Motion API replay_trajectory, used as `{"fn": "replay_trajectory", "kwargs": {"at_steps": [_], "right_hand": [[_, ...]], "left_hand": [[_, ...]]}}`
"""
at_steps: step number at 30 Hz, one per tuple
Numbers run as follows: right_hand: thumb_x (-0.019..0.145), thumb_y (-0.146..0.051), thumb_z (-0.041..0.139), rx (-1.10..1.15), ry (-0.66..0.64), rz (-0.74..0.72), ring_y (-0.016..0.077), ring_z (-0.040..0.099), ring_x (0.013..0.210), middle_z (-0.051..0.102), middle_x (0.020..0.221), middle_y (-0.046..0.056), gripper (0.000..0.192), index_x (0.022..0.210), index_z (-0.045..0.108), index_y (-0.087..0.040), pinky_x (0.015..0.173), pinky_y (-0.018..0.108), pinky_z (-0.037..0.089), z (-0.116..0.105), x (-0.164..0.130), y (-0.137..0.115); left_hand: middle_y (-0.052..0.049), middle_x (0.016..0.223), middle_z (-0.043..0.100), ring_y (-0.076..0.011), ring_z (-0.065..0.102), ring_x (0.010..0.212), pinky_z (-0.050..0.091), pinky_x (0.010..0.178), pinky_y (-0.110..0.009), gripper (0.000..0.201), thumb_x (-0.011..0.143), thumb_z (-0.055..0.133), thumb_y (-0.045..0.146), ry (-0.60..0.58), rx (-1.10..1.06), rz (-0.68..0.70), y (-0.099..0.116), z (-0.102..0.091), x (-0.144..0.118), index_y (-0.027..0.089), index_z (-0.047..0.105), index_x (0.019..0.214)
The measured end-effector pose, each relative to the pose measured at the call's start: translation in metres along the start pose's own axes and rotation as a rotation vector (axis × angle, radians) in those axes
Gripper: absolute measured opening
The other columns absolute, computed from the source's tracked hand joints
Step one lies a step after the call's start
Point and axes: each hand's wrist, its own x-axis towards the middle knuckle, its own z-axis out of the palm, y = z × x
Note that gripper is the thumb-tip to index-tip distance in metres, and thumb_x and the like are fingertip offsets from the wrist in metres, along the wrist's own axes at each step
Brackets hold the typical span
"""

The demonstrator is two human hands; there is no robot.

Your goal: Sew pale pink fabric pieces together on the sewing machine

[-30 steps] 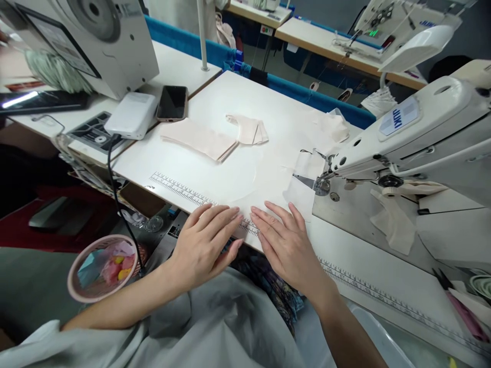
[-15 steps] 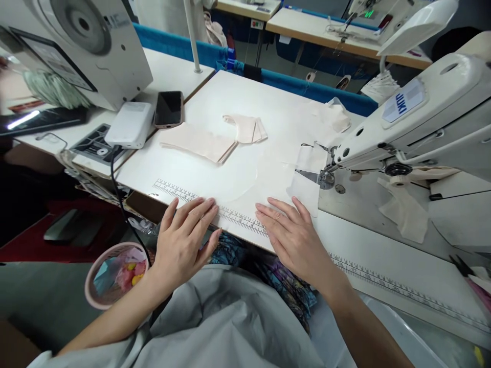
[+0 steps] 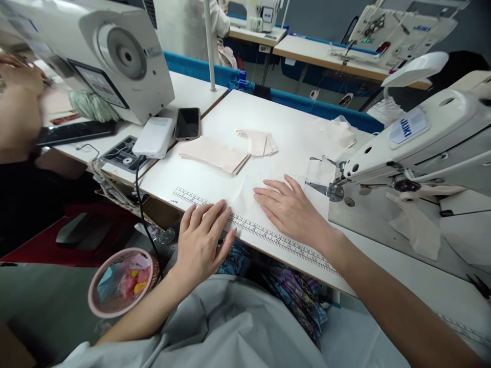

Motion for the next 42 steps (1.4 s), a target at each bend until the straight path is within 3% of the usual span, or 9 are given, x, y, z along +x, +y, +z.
{"fn": "replay_trajectory", "kwargs": {"at_steps": [8,16,28,34,42], "right_hand": [[0.093,-0.011,0.044,0.025,0.047,0.025,0.027,0.046,0.131,0.063,0.131,0.005,0.035,0.123,0.061,-0.017,0.113,0.058,0.03,0.009,0.007,0.026],[0.09,-0.006,0.043,0.096,0.114,0.06,0.0261,0.043,0.133,0.06,0.134,0.006,0.04,0.127,0.058,-0.014,0.113,0.055,0.029,0.012,0.004,0.023],[0.094,-0.011,0.041,0.154,0.02,0.086,0.0267,0.039,0.136,0.06,0.135,0.006,0.04,0.131,0.054,-0.015,0.116,0.055,0.021,0.016,0.005,0.023],[0.093,-0.009,0.039,0.17,0.088,0.105,0.0264,0.041,0.134,0.06,0.134,0.006,0.04,0.129,0.055,-0.014,0.115,0.053,0.023,0.017,0.005,0.021],[0.092,-0.009,0.042,0.174,0.136,0.102,0.0258,0.045,0.131,0.063,0.13,0.008,0.039,0.126,0.059,-0.016,0.113,0.054,0.026,0.017,0.002,0.022]], "left_hand": [[-0.008,0.132,0.061,-0.0287,0.055,0.116,0.034,0.108,-0.052,0.033,0.092,0.056,0.027,0.001,-0.049,0.043,0.001,0.001,0.009,0.021,0.058,0.125],[-0.011,0.135,0.058,-0.0265,0.051,0.128,0.029,0.114,-0.051,0.041,0.094,0.052,0.023,-0.01,-0.069,0.117,-0.002,0.003,0.01,0.019,0.048,0.135],[-0.01,0.132,0.06,-0.0252,0.054,0.124,0.024,0.116,-0.05,0.037,0.097,0.048,0.025,-0.07,0.004,0.167,0.006,0.002,0.009,0.016,0.049,0.133],[-0.012,0.135,0.058,-0.0257,0.05,0.129,0.025,0.116,-0.049,0.038,0.097,0.047,0.026,-0.047,-0.035,0.193,0.016,0.006,0.021,0.014,0.048,0.134],[-0.011,0.139,0.055,-0.0277,0.048,0.131,0.021,0.117,-0.051,0.042,0.099,0.045,0.032,-0.142,-0.011,0.208,0.017,0.014,0.028,0.014,0.047,0.136]]}}
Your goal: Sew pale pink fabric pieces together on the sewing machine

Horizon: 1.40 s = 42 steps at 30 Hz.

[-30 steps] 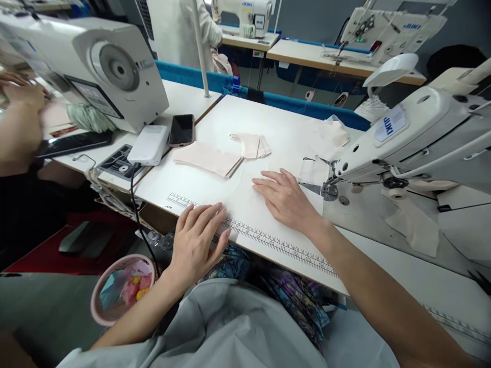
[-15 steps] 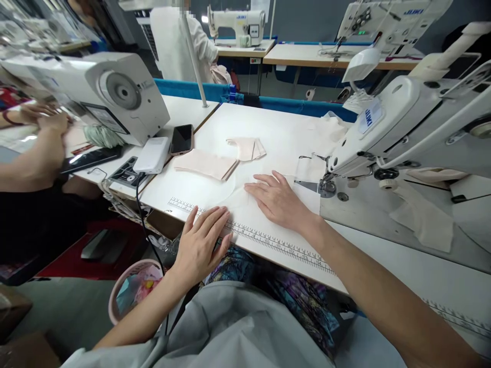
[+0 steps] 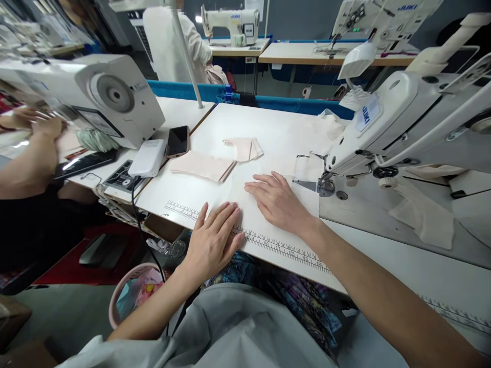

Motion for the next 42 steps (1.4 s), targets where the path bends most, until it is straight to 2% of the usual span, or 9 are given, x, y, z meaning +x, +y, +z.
{"fn": "replay_trajectory", "kwargs": {"at_steps": [11,17,23,33,42], "right_hand": [[0.091,-0.007,0.043,0.039,0.004,-0.029,0.0257,0.046,0.131,0.064,0.129,0.007,0.038,0.125,0.058,-0.014,0.114,0.053,0.026,-0.003,0.0,-0.006],[0.093,-0.01,0.041,0.046,-0.066,-0.077,0.0252,0.04,0.136,0.058,0.137,0.006,0.04,0.131,0.054,-0.014,0.116,0.053,0.021,-0.001,0.001,-0.013],[0.093,-0.009,0.039,-0.064,-0.131,0.011,0.0266,0.041,0.135,0.059,0.135,0.009,0.044,0.136,0.05,-0.012,0.115,0.054,0.021,0.001,0.004,-0.011],[0.092,-0.008,0.04,-0.108,-0.066,0.009,0.0264,0.045,0.13,0.066,0.125,0.008,0.042,0.131,0.054,-0.014,0.114,0.053,0.023,0.003,0.006,-0.009],[0.091,-0.006,0.039,-0.05,0.007,0.052,0.0263,0.045,0.131,0.063,0.13,0.009,0.043,0.131,0.055,-0.011,0.115,0.052,0.024,0.001,0.001,-0.005]], "left_hand": [[-0.011,0.133,0.059,-0.0242,0.048,0.131,0.023,0.118,-0.049,0.042,0.094,0.052,0.019,0.066,-0.112,0.044,0.007,-0.006,-0.018,0.015,0.046,0.136],[-0.013,0.139,0.055,-0.0253,0.045,0.135,0.022,0.119,-0.049,0.047,0.094,0.052,0.019,0.053,-0.11,0.032,0.008,-0.003,-0.025,0.013,0.042,0.139],[-0.01,0.137,0.058,-0.0238,0.05,0.131,0.018,0.12,-0.046,0.044,0.096,0.051,0.025,0.047,-0.071,-0.004,0.01,-0.005,-0.024,0.015,0.045,0.138],[-0.009,0.136,0.058,-0.0238,0.051,0.13,0.02,0.119,-0.045,0.045,0.095,0.051,0.024,0.043,-0.067,-0.017,0.013,-0.007,-0.023,0.018,0.044,0.139],[-0.009,0.137,0.057,-0.0251,0.045,0.135,0.019,0.119,-0.05,0.044,0.095,0.052,0.023,0.022,-0.093,-0.015,0.011,-0.005,-0.023,0.018,0.044,0.138]]}}
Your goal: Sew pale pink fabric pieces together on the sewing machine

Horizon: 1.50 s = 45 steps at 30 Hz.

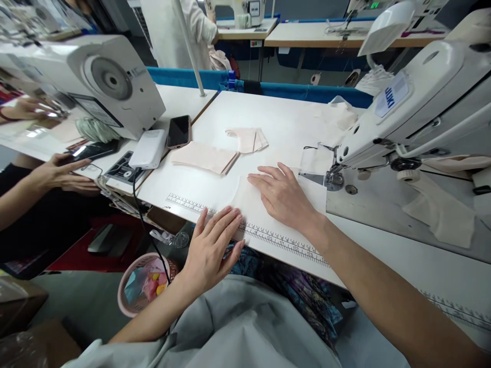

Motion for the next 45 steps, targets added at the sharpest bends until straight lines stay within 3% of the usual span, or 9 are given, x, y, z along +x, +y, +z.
{"fn": "replay_trajectory", "kwargs": {"at_steps": [6,15,24,28,32,35,38,41,45], "right_hand": [[0.091,-0.007,0.04,0.009,0.037,-0.003,0.0255,0.046,0.13,0.063,0.129,0.009,0.042,0.129,0.057,-0.013,0.115,0.051,0.025,-0.001,-0.001,0.002],[0.09,-0.009,0.041,0.034,0.117,0.037,0.0262,0.049,0.127,0.066,0.125,0.009,0.042,0.127,0.059,-0.017,0.112,0.054,0.028,-0.006,-0.003,0.012],[0.092,-0.012,0.041,0.044,0.144,0.077,0.0245,0.052,0.124,0.066,0.123,0.009,0.038,0.124,0.061,-0.015,0.114,0.051,0.028,-0.012,-0.004,0.014],[0.094,-0.014,0.038,0.06,0.155,0.073,0.0238,0.054,0.122,0.067,0.122,0.008,0.039,0.124,0.062,-0.018,0.113,0.052,0.03,-0.012,-0.004,0.013],[0.094,-0.015,0.038,0.1,0.171,0.07,0.024,0.057,0.118,0.068,0.119,0.007,0.038,0.123,0.063,-0.019,0.112,0.053,0.031,-0.012,-0.005,0.012],[0.094,-0.015,0.039,0.148,0.203,0.057,0.0235,0.06,0.112,0.07,0.114,0.007,0.036,0.118,0.065,-0.02,0.109,0.051,0.034,-0.012,-0.006,0.01],[0.093,-0.015,0.041,0.204,0.237,0.007,0.0216,0.062,0.103,0.072,0.104,0.005,0.032,0.111,0.067,-0.02,0.103,0.046,0.039,-0.012,-0.007,0.008],[0.092,-0.015,0.043,0.254,0.243,-0.025,0.0206,0.06,0.1,0.072,0.101,0.004,0.03,0.109,0.068,-0.021,0.098,0.042,0.042,-0.01,-0.007,0.006],[0.092,-0.014,0.045,0.256,0.17,-0.062,0.0211,0.059,0.103,0.072,0.105,0.003,0.029,0.109,0.068,-0.022,0.099,0.043,0.04,-0.007,-0.008,0.005]], "left_hand": [[-0.011,0.136,0.057,-0.0257,0.046,0.133,0.022,0.118,-0.05,0.044,0.094,0.052,0.023,0.032,0.015,0.001,0.0,-0.002,0.005,0.017,0.044,0.137],[-0.013,0.143,0.05,-0.029,0.043,0.136,0.016,0.12,-0.052,0.061,0.095,0.052,0.038,-0.069,0.076,0.05,-0.006,0.0,0.005,0.018,0.03,0.149],[-0.002,0.095,0.07,-0.0158,0.063,0.087,0.053,0.088,-0.034,0.026,0.089,0.058,0.009,0.166,-0.155,0.205,-0.021,0.001,-0.006,0.025,0.06,0.11],[-0.003,0.088,0.073,-0.0153,0.067,0.081,0.056,0.073,-0.029,0.009,0.094,0.055,0.021,0.049,-0.424,-0.039,-0.022,-0.018,0.008,0.02,0.064,0.095],[-0.006,0.08,0.073,-0.0147,0.069,0.064,0.06,0.063,-0.027,0.028,0.093,0.056,0.043,-0.249,-0.844,-0.413,-0.036,-0.033,0.046,0.016,0.065,0.092],[-0.009,0.083,0.074,-0.0142,0.068,0.061,0.059,0.059,-0.027,0.033,0.088,0.06,0.046,-0.378,-0.911,-0.451,-0.056,-0.029,0.083,0.014,0.066,0.092],[-0.008,0.077,0.072,-0.0143,0.067,0.06,0.054,0.052,-0.024,0.033,0.089,0.056,0.043,-0.46,-0.753,-0.393,-0.075,-0.015,0.113,0.012,0.068,0.093],[-0.005,0.067,0.068,-0.0135,0.063,0.058,0.049,0.052,-0.024,0.029,0.089,0.056,0.038,-0.442,-0.612,-0.338,-0.084,-0.005,0.128,0.014,0.071,0.093],[-0.007,0.087,0.067,-0.0146,0.059,0.067,0.045,0.061,-0.027,0.023,0.084,0.062,0.032,-0.324,-0.411,-0.305,-0.082,-0.008,0.126,0.016,0.073,0.096]]}}
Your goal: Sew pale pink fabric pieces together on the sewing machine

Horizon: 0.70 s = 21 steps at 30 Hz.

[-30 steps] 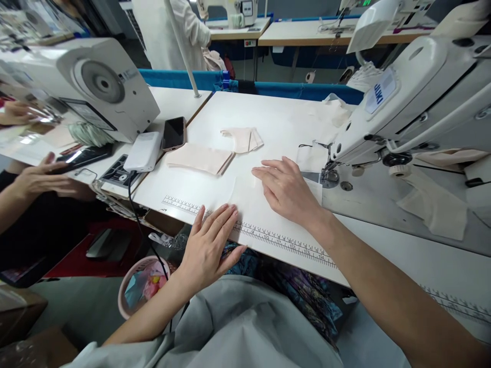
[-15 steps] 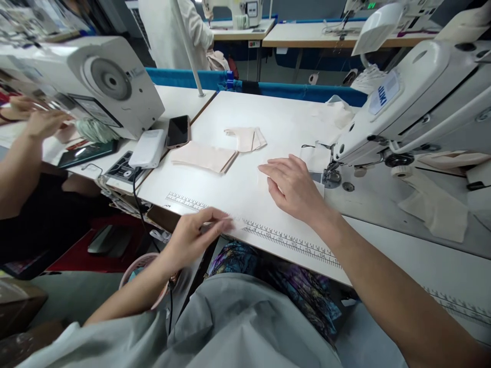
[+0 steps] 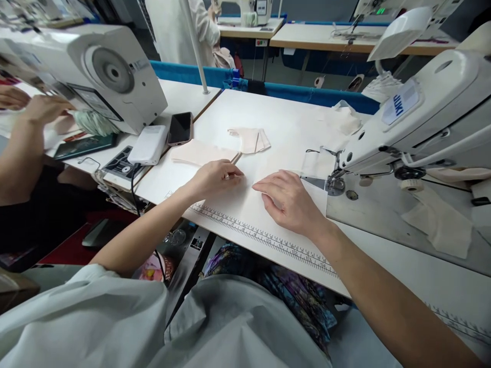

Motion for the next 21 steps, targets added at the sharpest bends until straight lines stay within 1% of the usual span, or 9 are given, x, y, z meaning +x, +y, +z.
{"fn": "replay_trajectory", "kwargs": {"at_steps": [2,4,6,7,9,13,15,18,21], "right_hand": [[0.091,-0.014,0.046,-0.008,-0.047,-0.017,0.0213,0.059,0.105,0.073,0.105,0.002,0.029,0.107,0.069,-0.021,0.102,0.045,0.037,0.001,-0.001,0.0],[0.091,-0.013,0.046,-0.01,-0.071,-0.026,0.0212,0.059,0.105,0.073,0.106,0.002,0.028,0.105,0.07,-0.021,0.105,0.045,0.034,0.001,-0.001,-0.001],[0.091,-0.013,0.047,-0.008,-0.067,-0.033,0.0211,0.059,0.105,0.073,0.106,0.003,0.028,0.105,0.07,-0.021,0.106,0.046,0.034,0.002,0.0,-0.002],[0.091,-0.013,0.047,-0.005,-0.061,-0.04,0.0212,0.059,0.105,0.073,0.107,0.003,0.028,0.106,0.07,-0.02,0.106,0.046,0.034,0.002,0.0,-0.003],[0.091,-0.013,0.047,0.008,-0.066,-0.069,0.0217,0.058,0.108,0.072,0.111,0.004,0.029,0.11,0.069,-0.018,0.105,0.046,0.036,0.002,0.001,-0.006],[0.092,-0.01,0.045,0.024,-0.18,-0.17,0.024,0.049,0.124,0.064,0.13,0.005,0.037,0.124,0.062,-0.016,0.108,0.049,0.034,0.004,0.003,-0.015],[0.091,-0.009,0.046,0.016,-0.241,-0.207,0.0246,0.047,0.127,0.062,0.132,0.005,0.039,0.127,0.061,-0.016,0.11,0.05,0.032,0.005,0.003,-0.019],[0.089,-0.009,0.049,0.031,-0.259,-0.231,0.0226,0.054,0.116,0.068,0.121,0.003,0.034,0.117,0.066,-0.017,0.11,0.048,0.031,0.002,0.002,-0.021],[0.086,-0.008,0.05,0.046,-0.236,-0.243,0.0202,0.059,0.101,0.072,0.11,0.002,0.029,0.107,0.069,-0.017,0.107,0.046,0.034,-0.002,0.001,-0.022]], "left_hand": [[-0.008,0.098,0.066,-0.015,0.059,0.068,0.043,0.061,-0.028,0.025,0.085,0.06,0.03,0.114,0.229,0.011,0.001,-0.004,-0.01,0.016,0.071,0.102],[-0.008,0.103,0.066,-0.0151,0.059,0.065,0.04,0.057,-0.028,0.028,0.088,0.056,0.031,0.214,0.468,0.017,-0.001,-0.009,-0.024,0.018,0.069,0.109],[-0.008,0.107,0.066,-0.0155,0.06,0.065,0.038,0.053,-0.027,0.032,0.09,0.053,0.032,0.29,0.587,0.011,-0.006,-0.014,-0.038,0.018,0.066,0.116],[-0.008,0.107,0.066,-0.0155,0.061,0.065,0.038,0.052,-0.027,0.034,0.091,0.052,0.033,0.318,0.593,0.012,-0.009,-0.015,-0.044,0.017,0.065,0.118],[-0.008,0.105,0.067,-0.014,0.06,0.063,0.041,0.054,-0.027,0.035,0.092,0.049,0.033,0.344,0.531,0.032,-0.017,-0.016,-0.054,0.015,0.065,0.117],[-0.007,0.095,0.068,-0.0117,0.058,0.063,0.047,0.061,-0.026,0.033,0.091,0.048,0.03,0.274,0.272,0.066,-0.028,-0.012,-0.058,0.014,0.067,0.112],[-0.006,0.091,0.069,-0.012,0.058,0.064,0.047,0.061,-0.026,0.032,0.089,0.05,0.029,0.255,0.192,0.043,-0.029,-0.008,-0.056,0.014,0.067,0.112],[-0.005,0.09,0.07,-0.012,0.059,0.065,0.047,0.061,-0.025,0.031,0.088,0.052,0.028,0.241,0.143,0.026,-0.028,-0.004,-0.05,0.015,0.067,0.112],[-0.005,0.094,0.07,-0.0122,0.06,0.067,0.047,0.062,-0.025,0.029,0.09,0.051,0.025,0.267,0.211,0.035,-0.027,-0.002,-0.048,0.016,0.067,0.112]]}}
